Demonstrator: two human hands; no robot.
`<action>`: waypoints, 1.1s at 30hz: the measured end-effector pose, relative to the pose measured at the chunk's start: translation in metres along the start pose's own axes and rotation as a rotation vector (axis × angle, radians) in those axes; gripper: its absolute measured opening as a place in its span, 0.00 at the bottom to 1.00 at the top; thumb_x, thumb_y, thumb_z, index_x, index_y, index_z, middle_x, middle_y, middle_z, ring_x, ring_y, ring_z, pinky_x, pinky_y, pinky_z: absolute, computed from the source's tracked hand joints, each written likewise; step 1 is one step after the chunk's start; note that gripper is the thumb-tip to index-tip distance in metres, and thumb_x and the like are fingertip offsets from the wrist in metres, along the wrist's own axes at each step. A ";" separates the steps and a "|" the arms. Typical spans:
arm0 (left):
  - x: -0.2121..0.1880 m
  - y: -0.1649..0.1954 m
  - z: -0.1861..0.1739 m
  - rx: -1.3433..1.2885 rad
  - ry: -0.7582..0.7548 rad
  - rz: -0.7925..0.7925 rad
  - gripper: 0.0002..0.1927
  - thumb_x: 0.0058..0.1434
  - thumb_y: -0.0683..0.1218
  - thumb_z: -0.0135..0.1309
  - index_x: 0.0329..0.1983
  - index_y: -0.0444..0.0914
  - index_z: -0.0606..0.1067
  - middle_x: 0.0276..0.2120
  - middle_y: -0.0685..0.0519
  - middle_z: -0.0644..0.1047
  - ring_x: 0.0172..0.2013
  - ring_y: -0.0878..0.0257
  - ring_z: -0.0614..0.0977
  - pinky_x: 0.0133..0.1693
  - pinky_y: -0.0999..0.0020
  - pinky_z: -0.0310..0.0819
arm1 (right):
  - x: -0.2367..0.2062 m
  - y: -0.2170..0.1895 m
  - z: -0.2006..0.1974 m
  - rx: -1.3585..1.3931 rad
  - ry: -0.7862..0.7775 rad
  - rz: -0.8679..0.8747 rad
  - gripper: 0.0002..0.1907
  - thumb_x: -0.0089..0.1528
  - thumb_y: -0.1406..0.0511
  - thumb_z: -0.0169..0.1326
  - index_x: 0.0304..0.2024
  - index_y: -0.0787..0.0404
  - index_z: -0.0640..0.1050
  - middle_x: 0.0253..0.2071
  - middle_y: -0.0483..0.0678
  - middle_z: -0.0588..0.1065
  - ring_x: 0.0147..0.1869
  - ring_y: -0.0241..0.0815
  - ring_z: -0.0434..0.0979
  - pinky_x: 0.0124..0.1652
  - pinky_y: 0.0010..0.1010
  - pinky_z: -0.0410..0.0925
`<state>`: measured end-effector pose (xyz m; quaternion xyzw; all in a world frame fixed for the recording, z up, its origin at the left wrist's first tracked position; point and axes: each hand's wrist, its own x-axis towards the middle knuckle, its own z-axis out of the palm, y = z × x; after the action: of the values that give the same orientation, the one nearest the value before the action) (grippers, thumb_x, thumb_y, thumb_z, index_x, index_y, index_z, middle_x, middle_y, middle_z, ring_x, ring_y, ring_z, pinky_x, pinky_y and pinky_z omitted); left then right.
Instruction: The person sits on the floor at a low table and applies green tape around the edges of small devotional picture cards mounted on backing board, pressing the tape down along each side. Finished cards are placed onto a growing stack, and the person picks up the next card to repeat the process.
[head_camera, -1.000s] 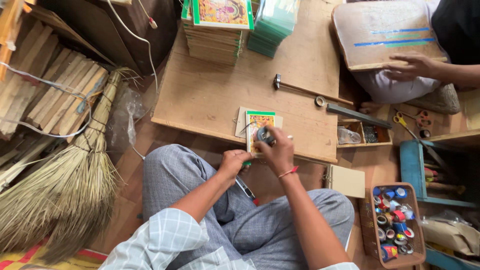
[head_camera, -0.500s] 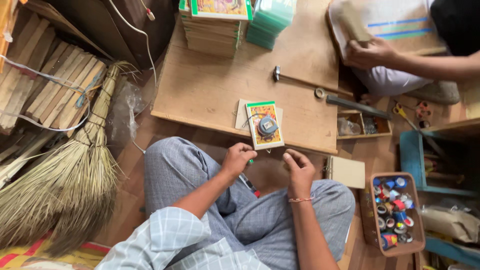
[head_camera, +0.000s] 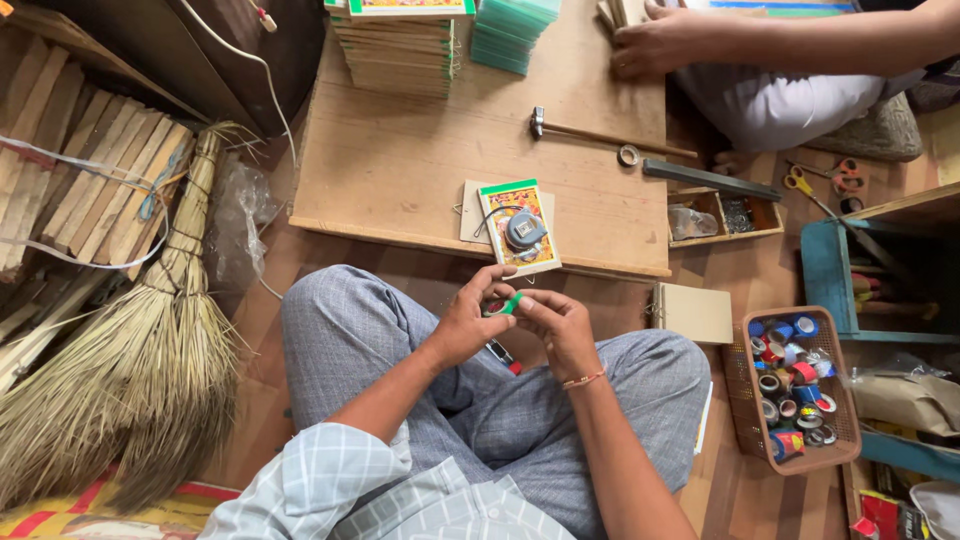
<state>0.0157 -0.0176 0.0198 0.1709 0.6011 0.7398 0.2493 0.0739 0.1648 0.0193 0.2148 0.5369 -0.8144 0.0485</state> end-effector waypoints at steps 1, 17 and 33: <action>0.000 -0.002 0.000 0.013 0.001 0.008 0.35 0.54 0.37 0.58 0.66 0.37 0.66 0.43 0.52 0.78 0.47 0.67 0.78 0.52 0.71 0.73 | 0.002 0.001 -0.001 0.003 0.011 0.001 0.12 0.61 0.69 0.59 0.45 0.72 0.81 0.39 0.53 0.82 0.40 0.41 0.83 0.44 0.33 0.77; 0.042 -0.040 -0.018 0.495 0.335 0.045 0.20 0.49 0.55 0.69 0.23 0.33 0.79 0.27 0.46 0.81 0.30 0.58 0.83 0.34 0.63 0.76 | 0.058 0.010 -0.023 -0.389 0.495 -0.426 0.04 0.59 0.71 0.63 0.37 0.65 0.81 0.35 0.43 0.79 0.37 0.29 0.76 0.41 0.21 0.70; 0.071 -0.049 -0.020 0.336 0.454 -0.180 0.18 0.47 0.51 0.68 0.34 0.35 0.76 0.26 0.50 0.82 0.28 0.62 0.85 0.32 0.64 0.78 | 0.090 0.008 -0.036 -0.490 0.619 -0.407 0.03 0.59 0.72 0.64 0.34 0.67 0.83 0.32 0.43 0.80 0.33 0.28 0.74 0.36 0.21 0.69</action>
<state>-0.0451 0.0145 -0.0360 -0.0139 0.7683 0.6241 0.1413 0.0052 0.2071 -0.0354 0.3207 0.7348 -0.5531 -0.2264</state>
